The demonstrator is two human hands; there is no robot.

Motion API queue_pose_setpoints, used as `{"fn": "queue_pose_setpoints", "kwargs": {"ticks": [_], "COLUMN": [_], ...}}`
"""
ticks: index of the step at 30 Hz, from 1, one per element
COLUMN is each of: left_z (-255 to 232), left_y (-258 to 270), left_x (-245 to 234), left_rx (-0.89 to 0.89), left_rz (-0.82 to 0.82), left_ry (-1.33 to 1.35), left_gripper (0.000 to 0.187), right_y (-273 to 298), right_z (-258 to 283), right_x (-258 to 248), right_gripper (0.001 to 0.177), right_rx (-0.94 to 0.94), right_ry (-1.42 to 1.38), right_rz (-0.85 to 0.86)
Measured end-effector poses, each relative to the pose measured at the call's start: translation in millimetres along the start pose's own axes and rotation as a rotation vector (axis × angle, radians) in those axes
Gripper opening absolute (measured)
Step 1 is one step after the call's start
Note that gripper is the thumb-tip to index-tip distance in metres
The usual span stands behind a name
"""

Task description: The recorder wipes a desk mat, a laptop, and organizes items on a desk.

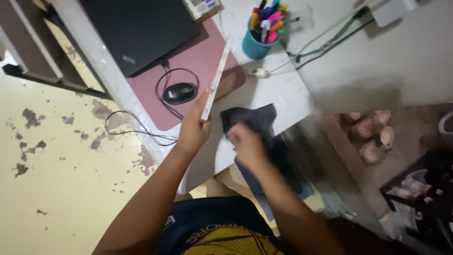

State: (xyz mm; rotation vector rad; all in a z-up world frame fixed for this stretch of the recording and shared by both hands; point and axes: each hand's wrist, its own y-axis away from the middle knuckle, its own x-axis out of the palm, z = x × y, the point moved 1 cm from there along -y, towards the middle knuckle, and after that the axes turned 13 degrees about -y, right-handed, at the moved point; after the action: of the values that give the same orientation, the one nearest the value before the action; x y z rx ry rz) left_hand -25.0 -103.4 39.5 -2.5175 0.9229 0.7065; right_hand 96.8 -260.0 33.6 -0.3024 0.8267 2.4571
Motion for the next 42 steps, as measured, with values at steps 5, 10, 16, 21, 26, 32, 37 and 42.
{"fn": "queue_pose_setpoints", "kwargs": {"ticks": [5,10,16,21,26,32,37,42], "left_z": [7,12,30,14,6,-2,-21,-30], "left_y": [3,7,14,17,22,15,1,-8], "left_x": [-19,-27,-14,-13,-5,3,3,4], "left_rx": [0.0,-0.078,-0.217,-0.193,-0.283,-0.272,-0.23,-0.366], "left_rz": [-0.032,-0.037,0.0,-0.035,0.053,0.063,0.1,0.358], "left_ry": [-0.015,0.016,-0.034,-0.041,-0.008,-0.023,-0.04,-0.027], "left_gripper": [0.067,0.056,0.026,0.021,0.025,0.029,0.036,0.074], "right_y": [8,17,-7,-89,-129,-137,-189,-155], "right_z": [-34,4,33,-28,16,41,15,32], "right_x": [54,28,-30,-80,-83,-76,-100,-120], "right_gripper": [0.011,0.018,0.065,0.047,0.039,0.061,0.054,0.048], "right_rx": [-0.342,-0.4,-0.48,-0.245,-0.106,-0.172,-0.059,0.305], "right_ry": [0.047,0.155,0.985,0.827,0.737,0.997,0.925,0.922], "right_rz": [0.077,0.016,-0.411,-0.482,-0.491,-0.457,-0.478,-0.238]}}
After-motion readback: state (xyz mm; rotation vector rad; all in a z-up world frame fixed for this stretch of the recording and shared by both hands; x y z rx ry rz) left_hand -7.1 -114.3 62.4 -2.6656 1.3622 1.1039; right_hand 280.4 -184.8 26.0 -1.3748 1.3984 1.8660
